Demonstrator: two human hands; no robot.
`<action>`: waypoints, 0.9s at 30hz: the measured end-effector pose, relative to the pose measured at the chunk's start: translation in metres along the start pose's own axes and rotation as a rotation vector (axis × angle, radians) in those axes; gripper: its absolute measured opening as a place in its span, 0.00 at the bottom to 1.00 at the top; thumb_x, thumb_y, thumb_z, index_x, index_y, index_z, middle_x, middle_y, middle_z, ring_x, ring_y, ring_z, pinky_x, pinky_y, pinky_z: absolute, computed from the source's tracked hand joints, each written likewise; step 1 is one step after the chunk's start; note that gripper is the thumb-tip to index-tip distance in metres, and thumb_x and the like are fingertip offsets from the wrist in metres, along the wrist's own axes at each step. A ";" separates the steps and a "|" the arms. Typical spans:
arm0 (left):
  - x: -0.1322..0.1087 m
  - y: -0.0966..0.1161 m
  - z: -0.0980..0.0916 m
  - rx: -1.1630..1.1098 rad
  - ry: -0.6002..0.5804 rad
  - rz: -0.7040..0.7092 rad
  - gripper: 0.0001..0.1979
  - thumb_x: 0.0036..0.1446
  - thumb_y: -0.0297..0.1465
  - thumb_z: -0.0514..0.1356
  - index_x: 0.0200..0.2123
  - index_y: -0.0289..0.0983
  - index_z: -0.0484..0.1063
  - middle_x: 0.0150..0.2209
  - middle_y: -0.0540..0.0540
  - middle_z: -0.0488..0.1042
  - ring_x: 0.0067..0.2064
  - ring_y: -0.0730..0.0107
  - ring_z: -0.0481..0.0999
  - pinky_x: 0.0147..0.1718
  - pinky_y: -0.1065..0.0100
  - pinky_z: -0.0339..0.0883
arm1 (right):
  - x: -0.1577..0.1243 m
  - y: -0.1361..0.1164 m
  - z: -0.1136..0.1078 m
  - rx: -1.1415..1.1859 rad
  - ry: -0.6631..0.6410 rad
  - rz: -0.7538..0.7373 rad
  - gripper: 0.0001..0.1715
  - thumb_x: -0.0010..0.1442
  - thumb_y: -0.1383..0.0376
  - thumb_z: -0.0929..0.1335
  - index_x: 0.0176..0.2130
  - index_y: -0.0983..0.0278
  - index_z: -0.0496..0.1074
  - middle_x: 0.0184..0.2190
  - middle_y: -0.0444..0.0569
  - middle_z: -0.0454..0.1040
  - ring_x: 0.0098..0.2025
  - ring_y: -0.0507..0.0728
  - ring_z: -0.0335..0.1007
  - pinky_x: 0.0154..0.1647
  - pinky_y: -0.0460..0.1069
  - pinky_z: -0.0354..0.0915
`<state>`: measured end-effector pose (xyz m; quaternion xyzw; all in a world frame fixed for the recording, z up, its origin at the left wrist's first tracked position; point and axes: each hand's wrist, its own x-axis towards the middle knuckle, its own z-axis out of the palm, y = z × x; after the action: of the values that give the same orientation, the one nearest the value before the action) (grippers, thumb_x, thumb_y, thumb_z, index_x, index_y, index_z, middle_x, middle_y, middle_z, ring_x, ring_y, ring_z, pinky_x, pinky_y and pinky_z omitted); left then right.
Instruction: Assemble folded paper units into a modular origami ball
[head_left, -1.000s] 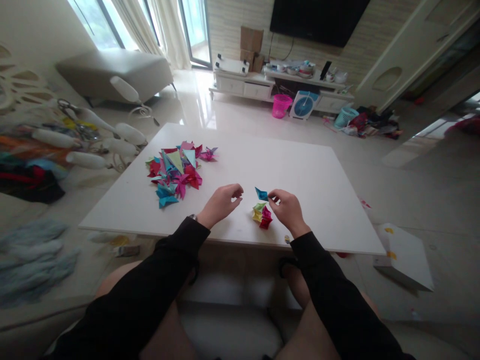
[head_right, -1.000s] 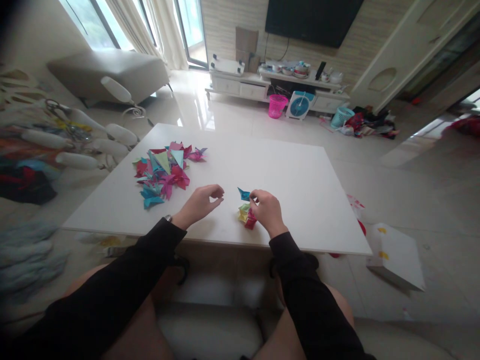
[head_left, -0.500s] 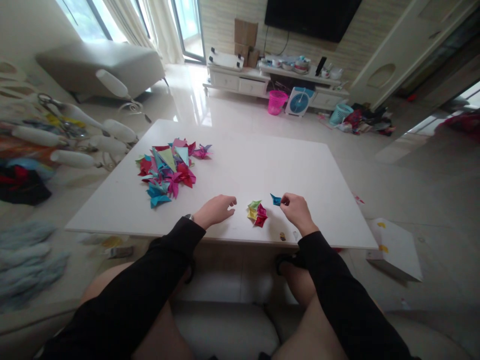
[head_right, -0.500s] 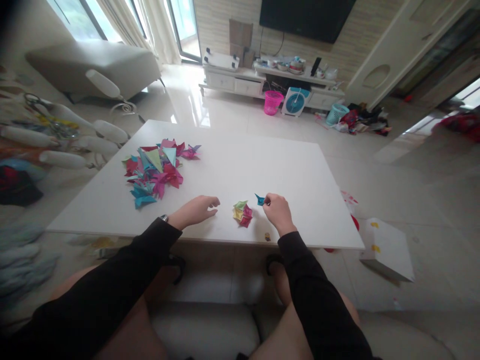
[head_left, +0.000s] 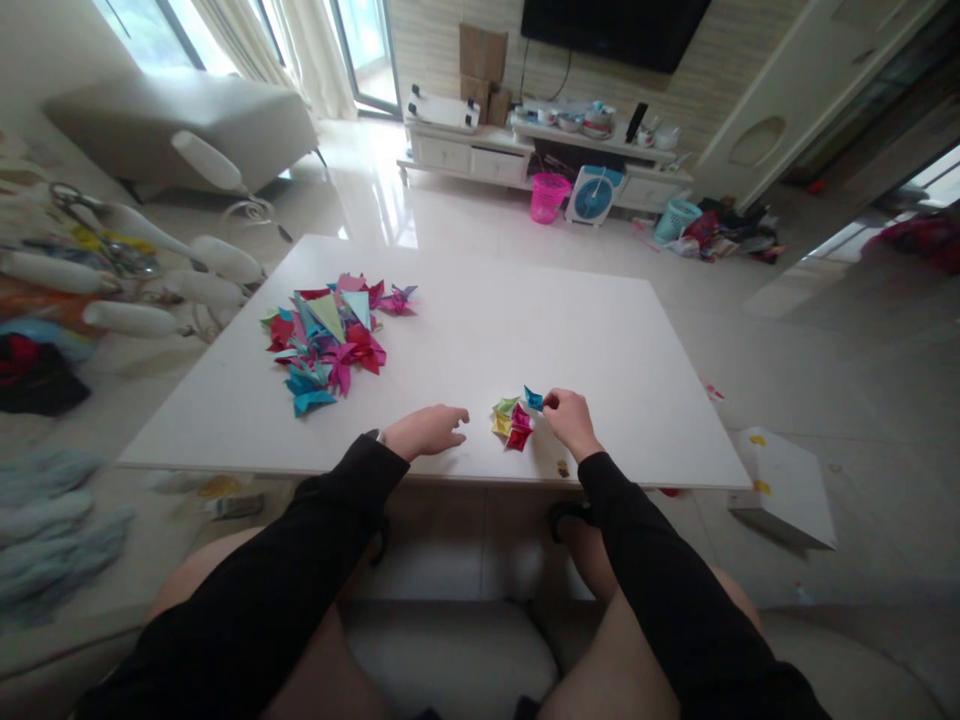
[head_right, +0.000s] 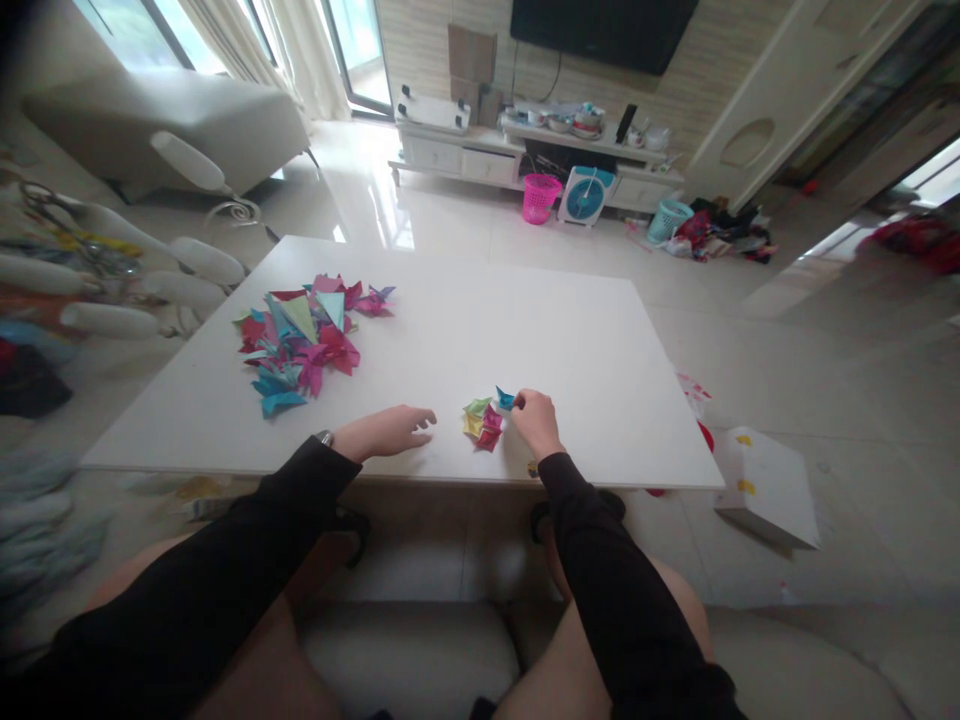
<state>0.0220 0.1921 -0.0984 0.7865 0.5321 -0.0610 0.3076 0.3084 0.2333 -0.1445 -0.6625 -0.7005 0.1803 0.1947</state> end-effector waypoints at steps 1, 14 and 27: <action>-0.001 0.000 0.000 0.000 -0.006 -0.001 0.22 0.62 0.33 0.58 0.58 0.34 0.73 0.52 0.38 0.80 0.51 0.58 0.81 0.50 0.64 0.70 | 0.000 -0.001 0.003 0.003 0.005 0.005 0.10 0.53 0.72 0.66 0.29 0.63 0.78 0.28 0.47 0.78 0.33 0.54 0.72 0.37 0.47 0.61; -0.008 0.000 -0.004 -0.018 0.016 0.002 0.21 0.62 0.33 0.59 0.57 0.35 0.73 0.52 0.38 0.81 0.51 0.58 0.81 0.50 0.64 0.71 | -0.003 -0.005 0.011 0.064 -0.048 0.018 0.10 0.54 0.72 0.67 0.35 0.64 0.78 0.32 0.49 0.80 0.34 0.54 0.73 0.39 0.47 0.64; -0.009 0.003 -0.005 -0.002 -0.011 -0.008 0.22 0.62 0.33 0.58 0.58 0.35 0.73 0.52 0.39 0.80 0.52 0.58 0.80 0.51 0.64 0.70 | -0.006 -0.008 0.006 -0.019 -0.094 0.007 0.13 0.55 0.72 0.67 0.40 0.63 0.77 0.41 0.51 0.77 0.38 0.55 0.73 0.43 0.48 0.65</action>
<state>0.0193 0.1868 -0.0888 0.7838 0.5336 -0.0660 0.3108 0.2985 0.2272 -0.1460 -0.6577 -0.7081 0.2052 0.1547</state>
